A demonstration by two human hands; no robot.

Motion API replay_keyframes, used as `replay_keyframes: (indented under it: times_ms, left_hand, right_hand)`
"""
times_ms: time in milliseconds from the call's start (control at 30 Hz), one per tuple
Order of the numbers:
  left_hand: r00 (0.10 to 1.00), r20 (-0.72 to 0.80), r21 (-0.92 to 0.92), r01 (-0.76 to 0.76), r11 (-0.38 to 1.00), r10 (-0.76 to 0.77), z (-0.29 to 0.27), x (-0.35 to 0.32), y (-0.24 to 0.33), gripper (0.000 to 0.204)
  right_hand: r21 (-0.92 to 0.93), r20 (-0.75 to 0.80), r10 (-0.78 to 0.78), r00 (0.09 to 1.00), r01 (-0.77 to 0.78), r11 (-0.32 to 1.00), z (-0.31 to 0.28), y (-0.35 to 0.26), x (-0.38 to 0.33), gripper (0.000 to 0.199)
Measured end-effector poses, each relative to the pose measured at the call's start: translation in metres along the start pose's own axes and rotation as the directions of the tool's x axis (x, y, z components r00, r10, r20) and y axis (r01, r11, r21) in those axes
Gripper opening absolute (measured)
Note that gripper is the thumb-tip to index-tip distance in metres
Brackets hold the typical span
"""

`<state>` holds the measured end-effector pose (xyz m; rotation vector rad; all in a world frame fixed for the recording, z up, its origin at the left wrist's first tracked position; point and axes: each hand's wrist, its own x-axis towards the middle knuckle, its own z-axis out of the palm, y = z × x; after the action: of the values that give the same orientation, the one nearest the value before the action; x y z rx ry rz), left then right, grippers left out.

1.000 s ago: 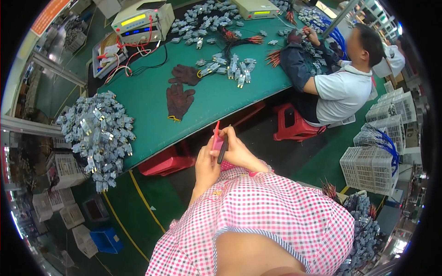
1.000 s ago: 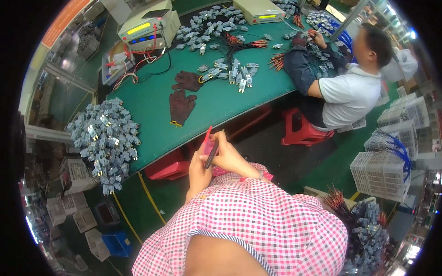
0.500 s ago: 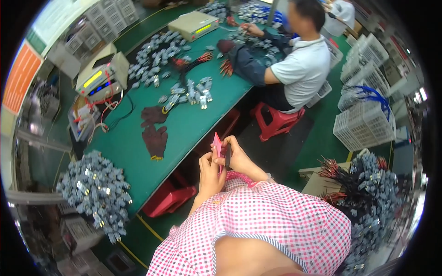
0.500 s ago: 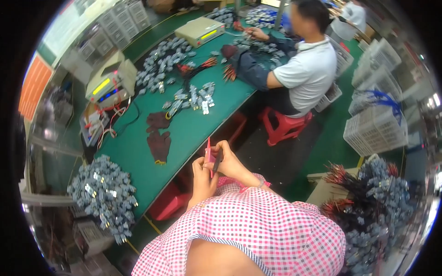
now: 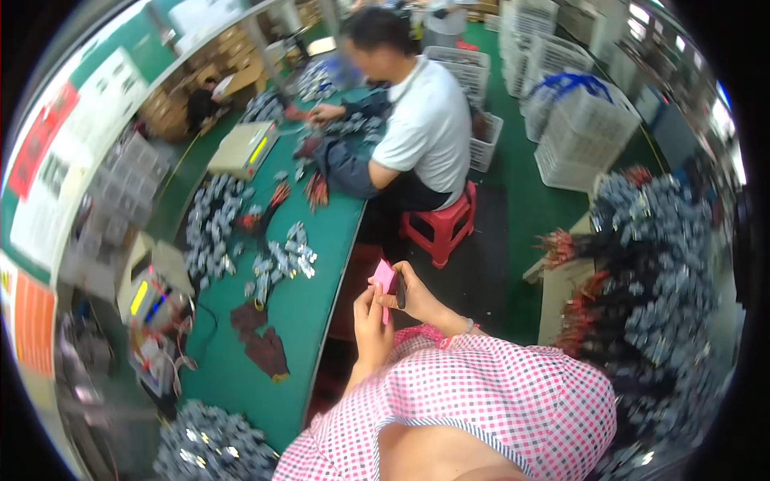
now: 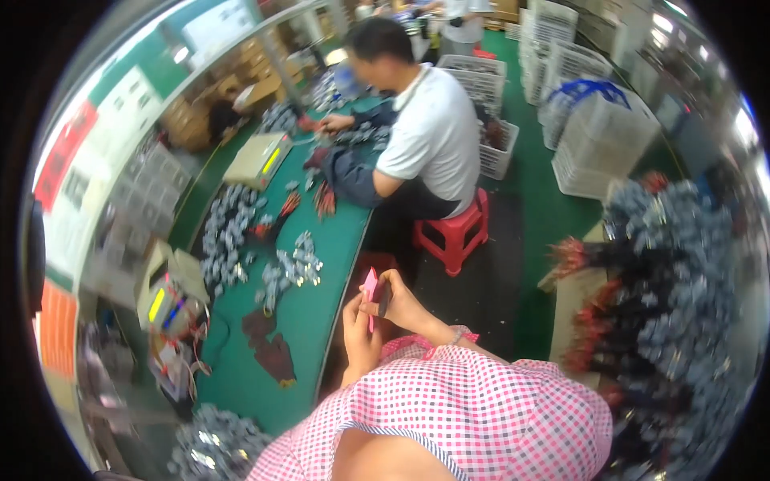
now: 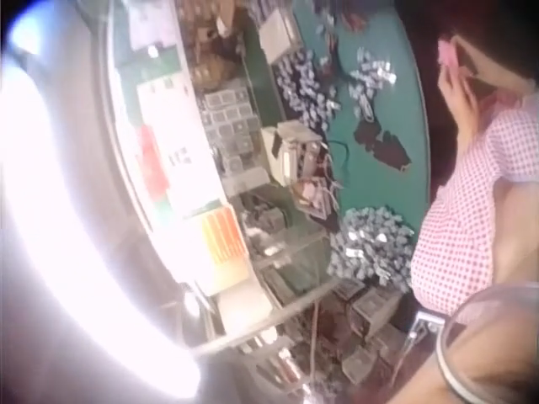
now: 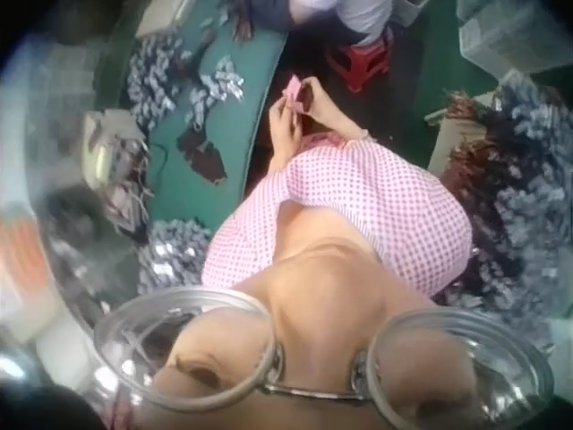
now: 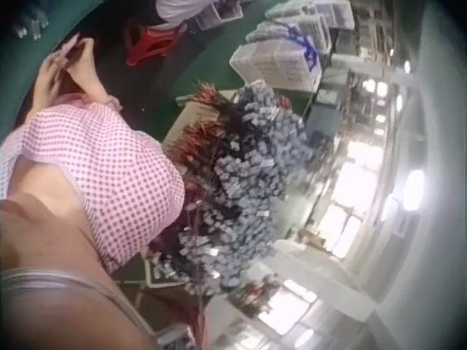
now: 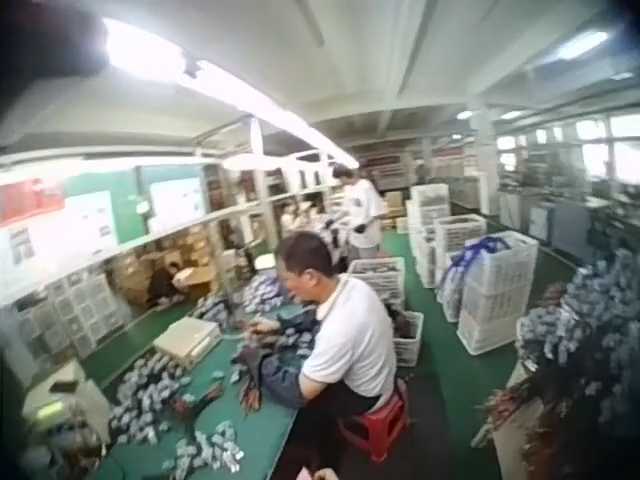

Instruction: The recorder is seen assembling, testing, and labeling electronic components at a manufacturing workstation.

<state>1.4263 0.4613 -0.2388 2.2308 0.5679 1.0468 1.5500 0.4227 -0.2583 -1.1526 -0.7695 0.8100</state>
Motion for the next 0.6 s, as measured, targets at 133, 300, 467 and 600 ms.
replay_keyframes:
  times_ms: [133, 300, 467, 600]
  left_hand:
    - [0.987, 0.082, -0.04, -0.133, 0.99, 0.136, 0.018, 0.002, -0.006, 0.031]
    - [0.905, 0.322, -0.196, -0.225, 0.955, 0.279, 0.033, 0.001, 0.017, 0.028]
    - [0.747, 0.581, -0.402, -0.08, 0.912, 0.322, 0.029, -0.047, 0.02, 0.024]
    - [0.609, 0.688, -0.473, -0.036, 0.88, 0.395, 0.005, -0.108, 0.0, 0.018]
  right_hand:
    - [0.019, -0.204, -0.078, 0.976, 0.083, 0.996, -0.008, -0.005, -0.004, 0.061]
    - [0.324, -0.421, 0.077, 0.904, 0.071, 0.943, -0.031, -0.016, -0.055, 0.057]
    - [0.116, -0.745, -0.028, 0.667, 0.17, 0.979, -0.019, 0.005, -0.131, 0.056]
    - [-0.137, -0.867, -0.139, 0.479, 0.039, 0.99, 0.023, 0.041, -0.208, 0.046]
